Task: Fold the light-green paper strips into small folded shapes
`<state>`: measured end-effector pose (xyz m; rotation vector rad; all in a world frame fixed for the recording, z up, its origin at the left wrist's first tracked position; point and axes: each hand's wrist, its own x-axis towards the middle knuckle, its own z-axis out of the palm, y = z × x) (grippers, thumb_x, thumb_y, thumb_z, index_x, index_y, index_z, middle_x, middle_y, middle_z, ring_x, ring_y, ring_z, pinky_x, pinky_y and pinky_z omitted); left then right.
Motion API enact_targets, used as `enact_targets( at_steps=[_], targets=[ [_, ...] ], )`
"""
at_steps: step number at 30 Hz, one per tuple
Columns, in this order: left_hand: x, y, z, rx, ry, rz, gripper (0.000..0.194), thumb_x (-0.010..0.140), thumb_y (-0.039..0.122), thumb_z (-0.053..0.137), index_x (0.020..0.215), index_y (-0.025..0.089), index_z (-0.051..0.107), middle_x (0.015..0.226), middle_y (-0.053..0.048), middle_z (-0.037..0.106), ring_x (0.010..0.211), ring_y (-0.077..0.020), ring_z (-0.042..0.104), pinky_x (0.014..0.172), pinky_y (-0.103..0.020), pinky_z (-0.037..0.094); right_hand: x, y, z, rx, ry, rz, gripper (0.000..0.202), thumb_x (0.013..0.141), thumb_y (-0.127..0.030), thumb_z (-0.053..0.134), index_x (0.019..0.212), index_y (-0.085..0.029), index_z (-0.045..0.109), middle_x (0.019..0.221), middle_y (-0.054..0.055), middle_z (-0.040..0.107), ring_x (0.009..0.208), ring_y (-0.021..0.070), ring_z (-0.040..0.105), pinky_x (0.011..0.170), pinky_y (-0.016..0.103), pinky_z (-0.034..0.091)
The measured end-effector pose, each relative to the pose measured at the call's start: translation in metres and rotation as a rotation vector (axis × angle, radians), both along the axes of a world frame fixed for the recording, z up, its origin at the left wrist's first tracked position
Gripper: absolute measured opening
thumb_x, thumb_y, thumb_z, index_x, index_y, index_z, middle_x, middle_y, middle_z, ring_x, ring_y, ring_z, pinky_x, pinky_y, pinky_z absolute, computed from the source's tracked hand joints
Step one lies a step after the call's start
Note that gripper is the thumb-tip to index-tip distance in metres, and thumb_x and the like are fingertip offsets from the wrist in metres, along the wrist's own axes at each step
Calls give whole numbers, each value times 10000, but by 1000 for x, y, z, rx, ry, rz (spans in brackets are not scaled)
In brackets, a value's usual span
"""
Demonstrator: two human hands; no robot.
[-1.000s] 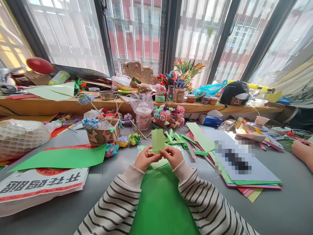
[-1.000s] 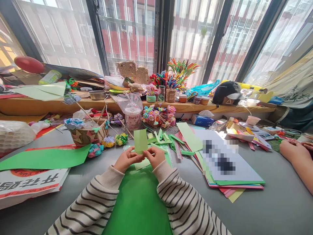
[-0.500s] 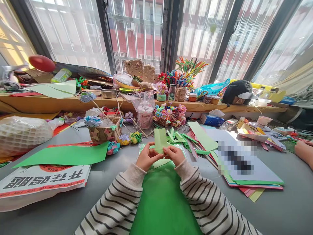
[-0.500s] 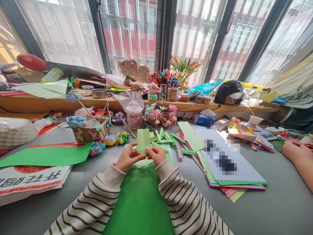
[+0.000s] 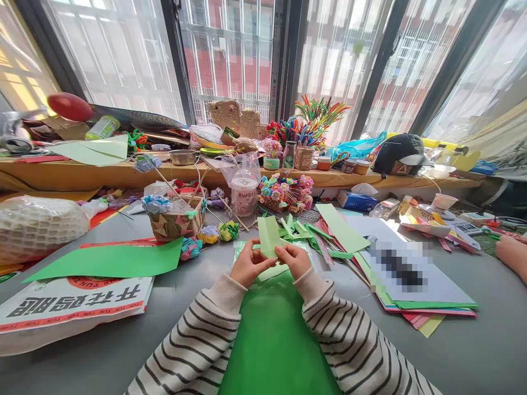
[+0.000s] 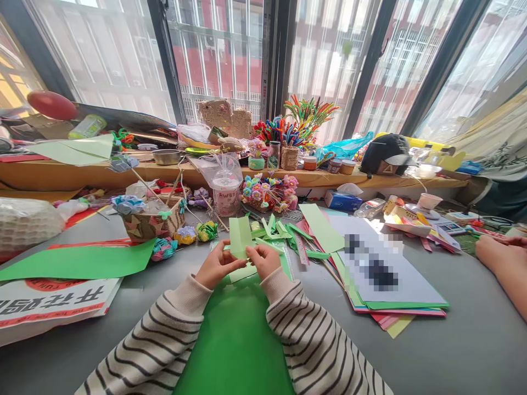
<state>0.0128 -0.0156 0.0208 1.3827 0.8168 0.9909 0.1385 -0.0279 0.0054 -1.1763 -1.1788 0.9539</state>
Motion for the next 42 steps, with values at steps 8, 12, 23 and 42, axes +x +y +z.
enact_targets(
  at_steps=[8, 12, 23, 42],
  targets=[
    [1, 2, -2, 24, -1, 8, 444, 533, 237, 650, 857, 163, 356, 545, 27, 590, 561, -137, 576, 554, -258, 418, 2, 8, -7, -121, 230, 41, 238, 535, -363, 602, 458, -141, 560, 416, -24, 498, 410, 68, 442, 458, 210, 377],
    [1, 2, -2, 24, 10, 6, 435, 537, 245, 646, 848, 166, 353, 549, 26, 588, 574, -144, 582, 574, -274, 427, 1, 6, -3, -105, 186, 36, 229, 532, -350, 604, 454, -138, 569, 405, -26, 498, 400, 64, 433, 452, 206, 379],
    [-3, 2, -10, -19, 3, -59, 455, 540, 208, 653, 848, 179, 320, 617, 14, 599, 573, -128, 574, 577, -267, 420, 32, 14, 10, -80, 239, -197, 304, 555, -441, 570, 573, -138, 561, 619, 27, 578, 508, 87, 482, 458, 201, 411],
    [-7, 7, -7, -221, -132, 166, 364, 495, 329, 660, 762, 100, 568, 673, -41, 623, 644, -160, 575, 609, -268, 469, 13, 4, 7, 38, -280, 92, 217, 600, -358, 553, 574, -143, 557, 524, 9, 551, 508, 115, 499, 488, 231, 410]
  ],
)
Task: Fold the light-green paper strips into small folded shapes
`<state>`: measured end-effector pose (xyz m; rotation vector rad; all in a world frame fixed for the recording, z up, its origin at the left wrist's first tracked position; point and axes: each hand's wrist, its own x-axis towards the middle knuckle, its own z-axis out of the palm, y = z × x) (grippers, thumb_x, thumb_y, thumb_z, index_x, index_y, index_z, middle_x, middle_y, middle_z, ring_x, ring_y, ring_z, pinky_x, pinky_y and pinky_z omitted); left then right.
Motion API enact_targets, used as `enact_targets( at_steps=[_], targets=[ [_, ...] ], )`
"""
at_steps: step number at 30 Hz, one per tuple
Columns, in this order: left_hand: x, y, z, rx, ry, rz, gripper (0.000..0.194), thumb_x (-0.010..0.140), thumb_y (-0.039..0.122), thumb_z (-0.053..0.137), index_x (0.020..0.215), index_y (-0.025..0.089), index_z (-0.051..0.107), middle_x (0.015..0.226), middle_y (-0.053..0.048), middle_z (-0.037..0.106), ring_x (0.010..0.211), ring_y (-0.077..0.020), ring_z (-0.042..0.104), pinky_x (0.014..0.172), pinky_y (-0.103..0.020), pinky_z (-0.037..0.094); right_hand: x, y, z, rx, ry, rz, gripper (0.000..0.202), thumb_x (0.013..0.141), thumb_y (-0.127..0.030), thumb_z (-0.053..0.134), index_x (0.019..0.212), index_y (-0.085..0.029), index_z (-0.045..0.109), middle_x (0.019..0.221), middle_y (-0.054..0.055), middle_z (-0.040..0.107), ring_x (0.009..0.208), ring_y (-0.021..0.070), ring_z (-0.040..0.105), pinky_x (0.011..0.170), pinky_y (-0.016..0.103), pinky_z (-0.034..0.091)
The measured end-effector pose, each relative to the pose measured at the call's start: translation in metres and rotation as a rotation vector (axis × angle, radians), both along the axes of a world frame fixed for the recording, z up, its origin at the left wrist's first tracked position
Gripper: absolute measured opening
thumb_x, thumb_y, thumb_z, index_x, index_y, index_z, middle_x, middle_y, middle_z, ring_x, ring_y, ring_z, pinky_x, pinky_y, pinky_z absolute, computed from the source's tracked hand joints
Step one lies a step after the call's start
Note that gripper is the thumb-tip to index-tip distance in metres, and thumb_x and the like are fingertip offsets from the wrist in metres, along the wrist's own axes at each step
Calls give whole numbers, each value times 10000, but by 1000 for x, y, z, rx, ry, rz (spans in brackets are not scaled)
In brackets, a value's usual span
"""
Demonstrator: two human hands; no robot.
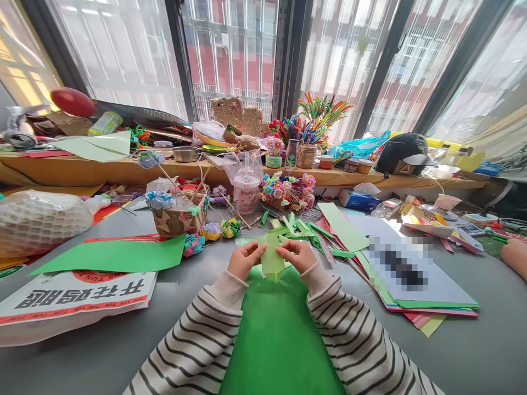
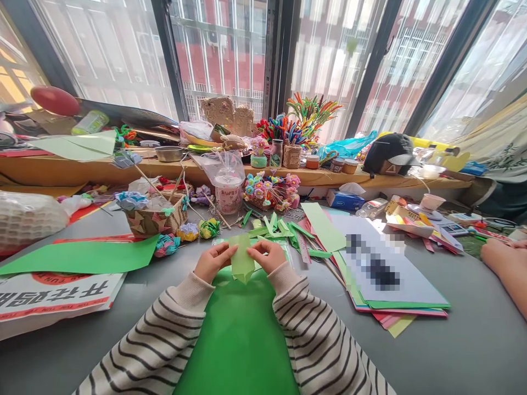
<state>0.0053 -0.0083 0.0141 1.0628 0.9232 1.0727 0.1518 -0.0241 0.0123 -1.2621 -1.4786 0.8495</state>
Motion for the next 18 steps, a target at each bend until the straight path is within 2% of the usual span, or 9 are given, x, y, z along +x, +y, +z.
enact_targets(
  at_steps=[5, 12, 18],
  targets=[
    [2, -1, -4, 24, 40, -22, 330, 472, 319, 672, 711, 102, 600, 619, -31, 627, 611, -165, 579, 585, -280, 478, -2, -1, 0, 55, 16, -106, 211, 609, -351, 549, 663, -148, 565, 574, 19, 567, 528, 123, 516, 489, 239, 430],
    [5, 0, -10, 65, 96, 11, 378, 454, 404, 654, 687, 110, 612, 606, -36, 622, 567, -161, 570, 539, -276, 469, -5, -5, 1, 188, -22, -182, 166, 622, -305, 539, 687, -155, 568, 582, 23, 573, 512, 118, 516, 485, 235, 441],
    [4, 2, -12, 102, 126, 33, 328, 476, 365, 654, 681, 114, 603, 583, -26, 597, 541, -136, 539, 481, -229, 429, -10, -9, 3, 280, -146, -153, 133, 643, -258, 514, 707, -149, 555, 599, 31, 574, 510, 116, 517, 493, 239, 451]
  ],
)
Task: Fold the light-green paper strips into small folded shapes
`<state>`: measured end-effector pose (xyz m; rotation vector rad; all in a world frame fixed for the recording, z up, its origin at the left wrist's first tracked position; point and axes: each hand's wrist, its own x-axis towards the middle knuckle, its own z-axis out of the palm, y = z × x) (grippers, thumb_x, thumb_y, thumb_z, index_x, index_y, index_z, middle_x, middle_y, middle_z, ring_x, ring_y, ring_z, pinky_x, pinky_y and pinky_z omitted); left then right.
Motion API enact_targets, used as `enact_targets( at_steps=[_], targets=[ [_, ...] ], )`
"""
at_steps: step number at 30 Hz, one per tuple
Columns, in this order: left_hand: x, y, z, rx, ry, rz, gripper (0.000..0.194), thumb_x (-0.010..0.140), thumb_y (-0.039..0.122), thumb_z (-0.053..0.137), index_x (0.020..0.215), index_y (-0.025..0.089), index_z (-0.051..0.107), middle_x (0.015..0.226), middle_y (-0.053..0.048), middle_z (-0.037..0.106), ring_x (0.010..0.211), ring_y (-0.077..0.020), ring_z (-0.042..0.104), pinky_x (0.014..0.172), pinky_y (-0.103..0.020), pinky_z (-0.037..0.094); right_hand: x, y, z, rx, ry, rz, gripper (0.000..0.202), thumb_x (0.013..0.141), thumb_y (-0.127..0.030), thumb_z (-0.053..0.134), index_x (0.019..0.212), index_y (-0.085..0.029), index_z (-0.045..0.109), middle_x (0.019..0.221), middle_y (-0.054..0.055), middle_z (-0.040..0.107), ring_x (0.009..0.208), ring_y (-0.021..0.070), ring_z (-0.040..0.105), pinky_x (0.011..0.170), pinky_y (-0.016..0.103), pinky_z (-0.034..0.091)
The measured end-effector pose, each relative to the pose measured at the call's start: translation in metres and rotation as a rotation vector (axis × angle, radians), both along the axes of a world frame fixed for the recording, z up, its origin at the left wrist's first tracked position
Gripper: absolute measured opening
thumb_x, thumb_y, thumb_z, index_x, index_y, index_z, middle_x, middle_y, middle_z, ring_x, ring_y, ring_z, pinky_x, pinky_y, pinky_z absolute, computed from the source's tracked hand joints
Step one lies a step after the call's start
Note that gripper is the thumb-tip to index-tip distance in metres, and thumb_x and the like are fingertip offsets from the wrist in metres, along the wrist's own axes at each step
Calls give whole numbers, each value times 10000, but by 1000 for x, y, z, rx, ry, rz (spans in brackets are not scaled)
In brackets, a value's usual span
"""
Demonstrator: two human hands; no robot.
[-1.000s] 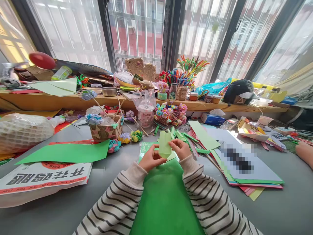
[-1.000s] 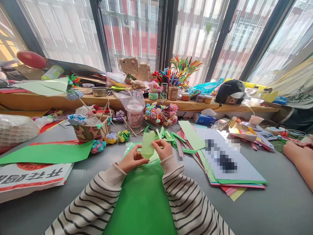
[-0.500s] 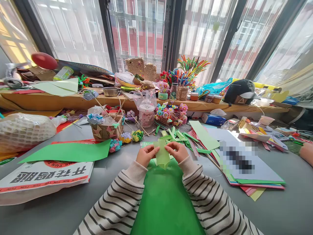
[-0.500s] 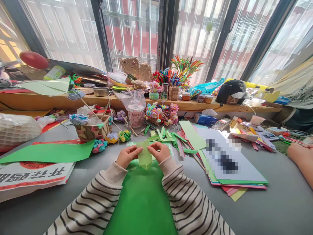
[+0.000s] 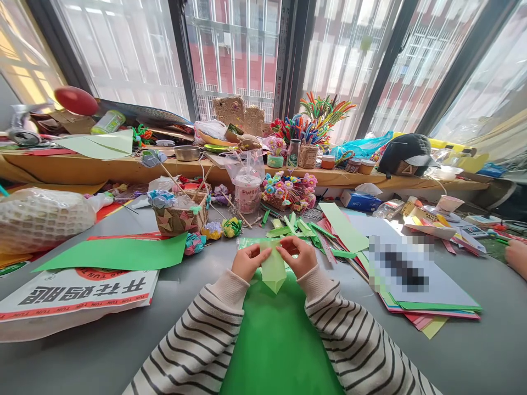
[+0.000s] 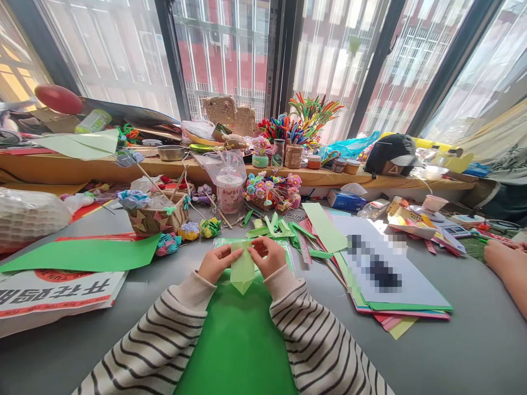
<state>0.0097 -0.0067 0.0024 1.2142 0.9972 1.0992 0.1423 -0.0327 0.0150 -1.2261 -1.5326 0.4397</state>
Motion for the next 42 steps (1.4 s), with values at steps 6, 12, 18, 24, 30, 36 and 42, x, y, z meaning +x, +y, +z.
enact_targets(
  at_steps=[6, 12, 18, 24, 30, 36, 42],
  targets=[
    [0, 2, -4, 30, 37, 2, 289, 493, 376, 638, 623, 122, 594, 507, 3, 542, 474, -110, 497, 456, -220, 405, -1, -1, -2, 41, -19, -14, 112, 659, -258, 500, 694, -167, 557, 605, 23, 577, 503, 113, 522, 500, 241, 453],
    [-1, 0, -1, 40, 20, -6, 284, 510, 381, 627, 625, 123, 606, 501, 12, 519, 485, -99, 476, 461, -205, 402, 0, -5, 0, 173, -155, -11, 131, 702, -236, 456, 690, -188, 578, 630, 27, 553, 512, 107, 503, 506, 234, 440],
    [-2, -5, 8, 56, 5, -5, 280, 533, 394, 611, 614, 126, 602, 504, 16, 525, 489, -96, 479, 479, -201, 417, -1, -7, -1, 194, -171, -18, 145, 712, -243, 447, 706, -194, 584, 611, 29, 550, 513, 113, 491, 504, 239, 438],
    [-2, -6, 10, 86, 20, 33, 257, 525, 376, 622, 543, 123, 578, 468, 27, 505, 465, -84, 462, 467, -194, 412, -4, -7, -1, 201, -129, -52, 158, 711, -233, 448, 800, -177, 566, 645, 35, 572, 515, 114, 509, 513, 244, 450],
    [-2, -6, 12, 44, -67, 21, 302, 513, 362, 635, 698, 125, 613, 596, -20, 600, 569, -131, 535, 521, -221, 437, -2, -8, -2, 211, -154, 19, 176, 729, -227, 427, 813, -205, 580, 703, 41, 574, 567, 119, 515, 544, 252, 449],
    [-4, -5, 10, 71, -60, 51, 270, 515, 352, 639, 669, 132, 612, 599, -20, 605, 580, -137, 545, 532, -223, 436, -2, -9, 2, 177, -100, 94, 169, 717, -230, 444, 801, -214, 591, 689, 36, 569, 581, 123, 529, 536, 242, 456],
    [-4, -5, 11, 102, -78, 41, 256, 538, 324, 631, 709, 134, 615, 636, -26, 617, 595, -126, 539, 545, -212, 426, -6, -6, -1, 120, 32, 95, 150, 687, -247, 474, 769, -189, 584, 660, 30, 579, 542, 118, 534, 508, 241, 462]
  ],
)
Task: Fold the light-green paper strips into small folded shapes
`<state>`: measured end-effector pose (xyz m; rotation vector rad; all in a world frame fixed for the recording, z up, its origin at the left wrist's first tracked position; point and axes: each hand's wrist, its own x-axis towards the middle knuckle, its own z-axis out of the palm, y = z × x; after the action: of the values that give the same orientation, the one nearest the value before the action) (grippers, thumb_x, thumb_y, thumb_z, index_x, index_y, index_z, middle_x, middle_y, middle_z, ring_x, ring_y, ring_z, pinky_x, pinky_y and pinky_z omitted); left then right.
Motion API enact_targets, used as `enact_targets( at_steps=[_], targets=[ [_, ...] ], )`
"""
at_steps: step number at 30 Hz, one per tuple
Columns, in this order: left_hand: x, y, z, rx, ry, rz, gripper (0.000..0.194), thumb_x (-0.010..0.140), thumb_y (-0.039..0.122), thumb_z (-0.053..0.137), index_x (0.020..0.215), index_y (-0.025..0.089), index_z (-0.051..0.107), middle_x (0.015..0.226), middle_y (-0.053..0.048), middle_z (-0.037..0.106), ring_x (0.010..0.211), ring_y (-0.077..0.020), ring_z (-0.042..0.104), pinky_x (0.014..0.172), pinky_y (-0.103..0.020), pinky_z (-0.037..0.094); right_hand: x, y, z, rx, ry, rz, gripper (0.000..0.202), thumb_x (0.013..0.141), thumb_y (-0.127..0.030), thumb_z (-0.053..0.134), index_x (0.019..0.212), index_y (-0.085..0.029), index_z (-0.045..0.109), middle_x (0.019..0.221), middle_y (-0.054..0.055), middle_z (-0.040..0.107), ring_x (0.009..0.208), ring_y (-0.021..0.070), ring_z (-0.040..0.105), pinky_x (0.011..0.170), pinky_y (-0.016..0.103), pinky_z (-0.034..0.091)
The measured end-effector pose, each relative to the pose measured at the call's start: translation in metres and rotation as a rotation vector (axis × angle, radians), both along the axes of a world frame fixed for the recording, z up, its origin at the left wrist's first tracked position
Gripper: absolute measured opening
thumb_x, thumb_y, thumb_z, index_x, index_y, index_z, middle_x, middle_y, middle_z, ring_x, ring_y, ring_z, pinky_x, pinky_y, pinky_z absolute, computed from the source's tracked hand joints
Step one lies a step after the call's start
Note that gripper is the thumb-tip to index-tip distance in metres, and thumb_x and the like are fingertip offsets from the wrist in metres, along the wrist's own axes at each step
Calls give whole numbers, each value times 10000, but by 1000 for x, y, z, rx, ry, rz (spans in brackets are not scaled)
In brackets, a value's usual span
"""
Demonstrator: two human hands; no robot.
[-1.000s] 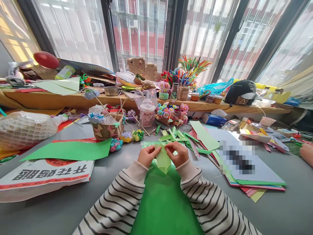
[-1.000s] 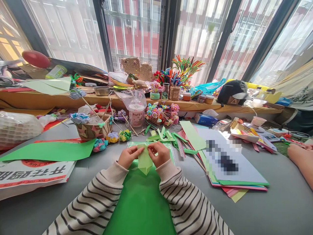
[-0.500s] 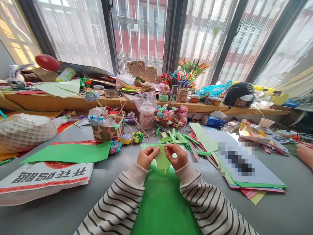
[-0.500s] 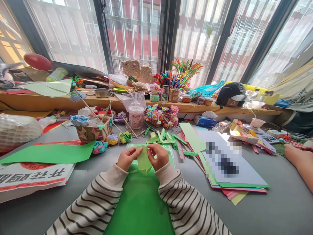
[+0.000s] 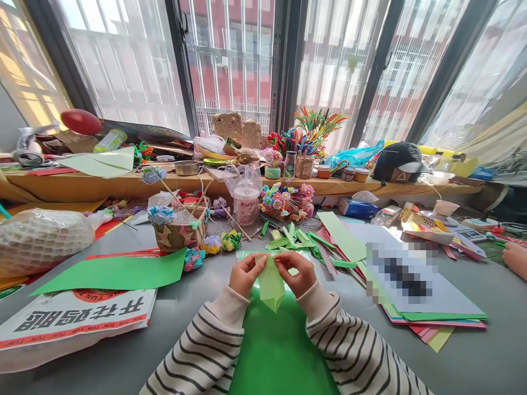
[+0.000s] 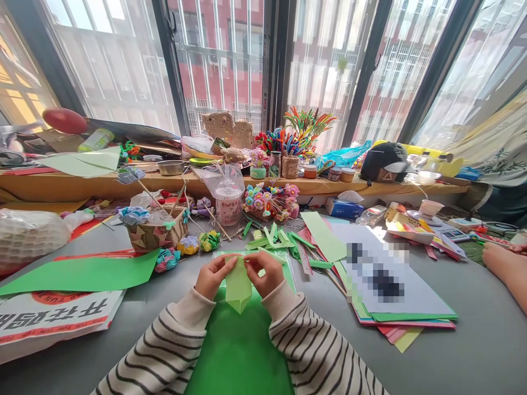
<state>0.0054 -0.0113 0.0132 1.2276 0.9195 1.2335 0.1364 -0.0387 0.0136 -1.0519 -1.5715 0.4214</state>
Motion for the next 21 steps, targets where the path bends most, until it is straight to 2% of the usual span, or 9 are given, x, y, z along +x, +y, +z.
enact_targets(
  at_steps=[3, 6, 15, 21],
  targets=[
    [0, -1, 0, -15, -3, 23, 229, 529, 312, 638, 674, 136, 612, 555, 3, 589, 522, -96, 509, 500, -191, 405, -2, 3, -4, -54, 85, -38, 143, 667, -253, 497, 768, -181, 568, 602, 16, 569, 504, 114, 526, 472, 237, 463],
    [0, -2, 0, -43, -9, 29, 230, 520, 313, 644, 658, 133, 609, 521, 11, 572, 502, -92, 501, 487, -190, 406, -2, 2, -3, -56, 68, -37, 149, 670, -246, 495, 782, -172, 561, 617, 25, 575, 510, 117, 530, 479, 240, 465],
    [1, 0, -2, -149, -62, 20, 240, 503, 325, 643, 647, 135, 618, 578, -17, 598, 532, -112, 531, 508, -202, 444, 3, 0, -2, 134, -164, -60, 166, 710, -200, 443, 787, -150, 582, 657, 49, 570, 533, 112, 525, 504, 228, 458],
    [2, -3, 0, -40, 10, 78, 223, 506, 319, 634, 618, 127, 613, 537, -10, 592, 513, -110, 519, 495, -199, 419, 1, 3, -6, -1, -65, -85, 146, 697, -243, 482, 760, -140, 563, 619, 36, 589, 503, 106, 542, 470, 210, 470]
  ],
)
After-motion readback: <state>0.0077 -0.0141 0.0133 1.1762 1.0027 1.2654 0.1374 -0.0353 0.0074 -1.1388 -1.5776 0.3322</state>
